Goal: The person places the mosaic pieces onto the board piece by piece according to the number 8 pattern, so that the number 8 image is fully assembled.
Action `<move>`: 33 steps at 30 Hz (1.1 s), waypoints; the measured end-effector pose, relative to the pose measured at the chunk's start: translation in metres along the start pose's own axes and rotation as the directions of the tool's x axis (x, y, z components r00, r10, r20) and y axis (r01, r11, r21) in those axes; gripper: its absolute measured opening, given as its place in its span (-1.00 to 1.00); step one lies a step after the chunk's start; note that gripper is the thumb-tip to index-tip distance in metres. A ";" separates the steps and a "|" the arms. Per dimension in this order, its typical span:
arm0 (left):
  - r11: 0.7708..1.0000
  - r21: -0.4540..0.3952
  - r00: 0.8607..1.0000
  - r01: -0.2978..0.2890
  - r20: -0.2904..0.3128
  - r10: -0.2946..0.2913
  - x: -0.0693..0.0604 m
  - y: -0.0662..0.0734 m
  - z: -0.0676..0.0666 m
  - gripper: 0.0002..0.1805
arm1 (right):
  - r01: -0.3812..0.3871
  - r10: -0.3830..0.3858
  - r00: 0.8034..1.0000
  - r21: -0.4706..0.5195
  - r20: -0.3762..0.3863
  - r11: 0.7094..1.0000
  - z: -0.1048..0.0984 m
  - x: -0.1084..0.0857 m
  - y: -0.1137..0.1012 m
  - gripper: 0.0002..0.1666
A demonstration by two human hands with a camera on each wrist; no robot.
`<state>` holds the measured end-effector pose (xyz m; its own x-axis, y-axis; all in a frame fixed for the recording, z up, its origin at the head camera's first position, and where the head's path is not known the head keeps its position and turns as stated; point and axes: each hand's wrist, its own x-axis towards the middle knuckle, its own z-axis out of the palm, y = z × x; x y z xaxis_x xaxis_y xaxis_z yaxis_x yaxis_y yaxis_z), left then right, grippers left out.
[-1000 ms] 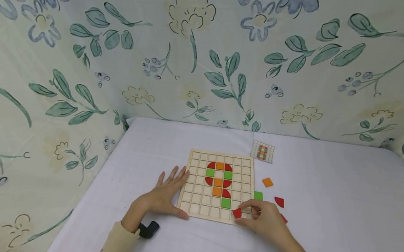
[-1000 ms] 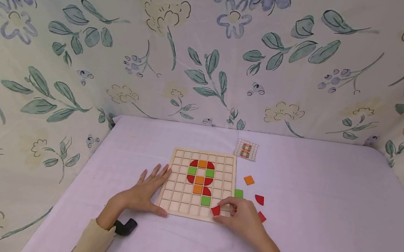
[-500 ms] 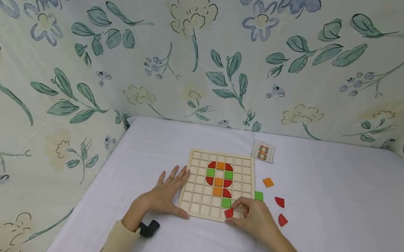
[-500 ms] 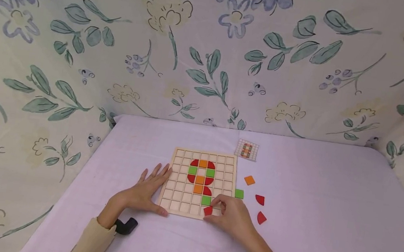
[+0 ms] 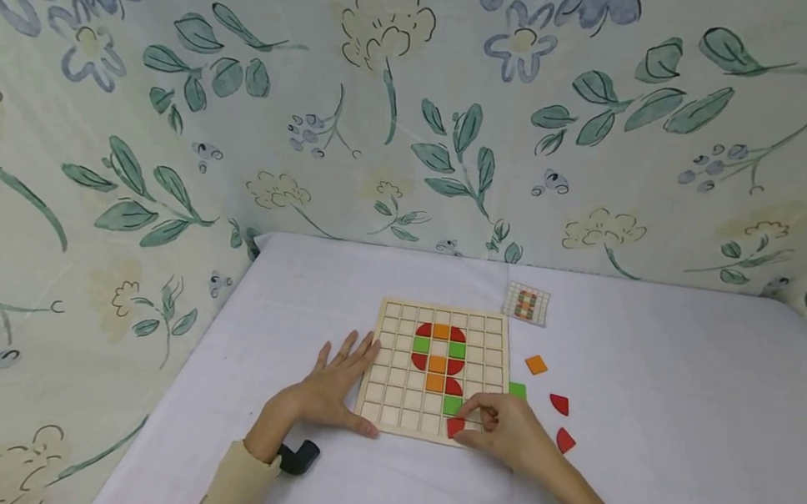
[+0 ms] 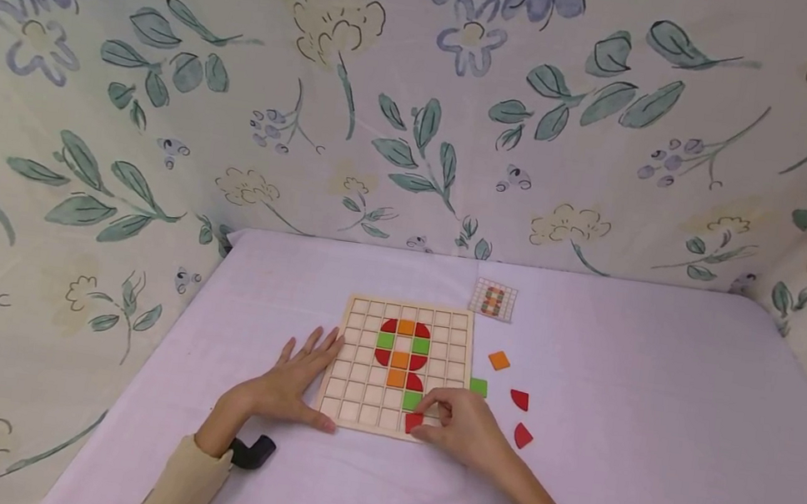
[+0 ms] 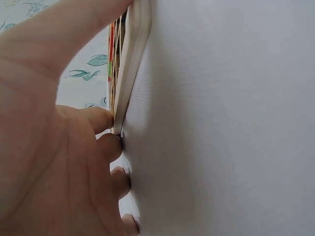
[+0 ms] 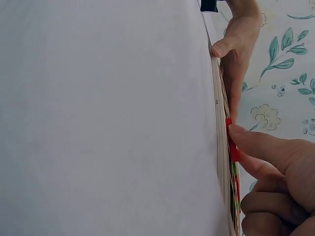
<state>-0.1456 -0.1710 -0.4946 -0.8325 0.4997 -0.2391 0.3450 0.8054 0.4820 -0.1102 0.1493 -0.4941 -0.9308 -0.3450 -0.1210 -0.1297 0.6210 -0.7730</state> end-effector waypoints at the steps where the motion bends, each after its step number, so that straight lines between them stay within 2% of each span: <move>1: 1.000 0.001 1.000 0.001 0.001 -0.001 0.000 0.000 0.000 0.52 | 0.003 -0.003 1.000 -0.005 -0.003 1.000 0.001 0.000 0.000 -0.76; 15: 1.000 0.001 1.000 0.001 -0.004 -0.001 0.000 -0.001 0.001 0.52 | 0.042 -0.042 0.999 -0.001 -0.014 0.999 0.007 0.003 -0.003 -0.81; 18: 1.000 0.001 1.000 -0.002 -0.006 0.002 0.001 -0.001 0.002 0.52 | 0.026 -0.025 0.999 0.013 -0.025 1.000 0.003 0.001 0.000 -0.79; 23: 1.000 -0.006 1.000 -0.005 -0.005 0.005 0.001 -0.001 0.002 0.52 | -0.025 0.027 0.996 0.020 -0.083 0.999 -0.015 -0.006 0.009 -0.77; 33: 1.000 -0.002 1.000 0.002 -0.001 -0.002 0.001 -0.001 0.002 0.51 | -0.069 0.043 0.971 -0.102 -0.235 0.992 -0.058 -0.026 0.044 -0.75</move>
<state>-0.1463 -0.1705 -0.4970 -0.8338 0.4976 -0.2389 0.3423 0.8056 0.4835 -0.1114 0.2263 -0.4885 -0.9898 -0.1427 -0.0040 -0.0998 0.7119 -0.6951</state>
